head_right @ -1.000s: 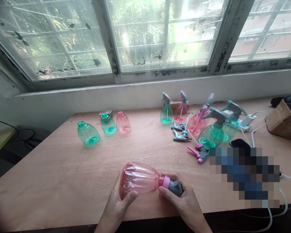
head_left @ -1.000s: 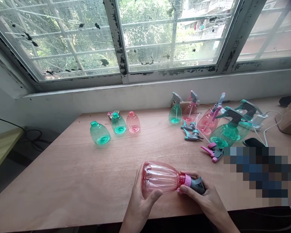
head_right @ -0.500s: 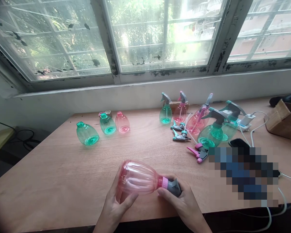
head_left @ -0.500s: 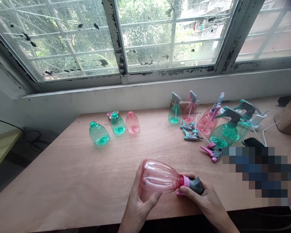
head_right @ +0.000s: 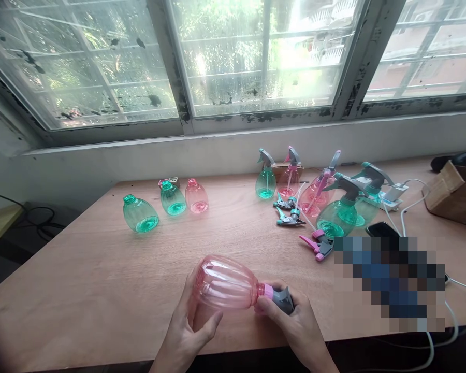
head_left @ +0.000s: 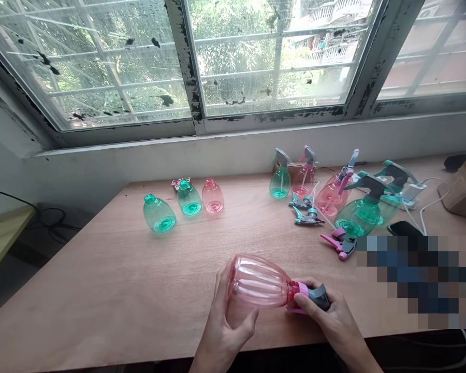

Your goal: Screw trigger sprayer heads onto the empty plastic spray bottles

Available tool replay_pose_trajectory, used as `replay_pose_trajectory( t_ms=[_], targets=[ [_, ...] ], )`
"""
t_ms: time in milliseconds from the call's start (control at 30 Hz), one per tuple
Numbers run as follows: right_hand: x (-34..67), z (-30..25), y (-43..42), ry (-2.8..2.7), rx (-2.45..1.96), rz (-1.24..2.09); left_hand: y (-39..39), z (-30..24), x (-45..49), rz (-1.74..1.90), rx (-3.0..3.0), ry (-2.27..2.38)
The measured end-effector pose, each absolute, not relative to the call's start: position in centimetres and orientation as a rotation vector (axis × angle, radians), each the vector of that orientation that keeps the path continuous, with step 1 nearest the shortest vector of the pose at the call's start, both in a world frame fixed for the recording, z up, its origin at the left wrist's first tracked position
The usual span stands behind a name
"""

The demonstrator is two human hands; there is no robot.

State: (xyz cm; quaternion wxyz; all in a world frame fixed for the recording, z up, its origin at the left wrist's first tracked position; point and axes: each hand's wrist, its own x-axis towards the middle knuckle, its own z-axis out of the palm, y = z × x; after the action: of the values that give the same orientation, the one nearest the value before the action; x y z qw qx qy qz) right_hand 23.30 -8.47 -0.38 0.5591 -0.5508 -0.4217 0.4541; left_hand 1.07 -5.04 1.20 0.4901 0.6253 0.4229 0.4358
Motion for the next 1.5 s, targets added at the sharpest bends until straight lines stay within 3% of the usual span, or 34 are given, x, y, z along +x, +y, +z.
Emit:
replay_pose_trajectory(
  t_ms=[367, 833, 1500],
  targets=[
    [22.9, 0.0, -8.3, -0.925, -1.266, 1.117, -4.6, 1.1, 1.1, 1.099, 1.652, 1.121],
    [22.9, 0.1, -8.3, -0.925, -1.28, 1.07, -3.9, 0.3, 1.5, 1.313, 1.267, 0.984],
    [23.0, -0.6, -8.4, -0.971, -1.303, 1.077, -4.5, 1.5, 1.5, 1.195, 1.197, 1.073]
  ],
)
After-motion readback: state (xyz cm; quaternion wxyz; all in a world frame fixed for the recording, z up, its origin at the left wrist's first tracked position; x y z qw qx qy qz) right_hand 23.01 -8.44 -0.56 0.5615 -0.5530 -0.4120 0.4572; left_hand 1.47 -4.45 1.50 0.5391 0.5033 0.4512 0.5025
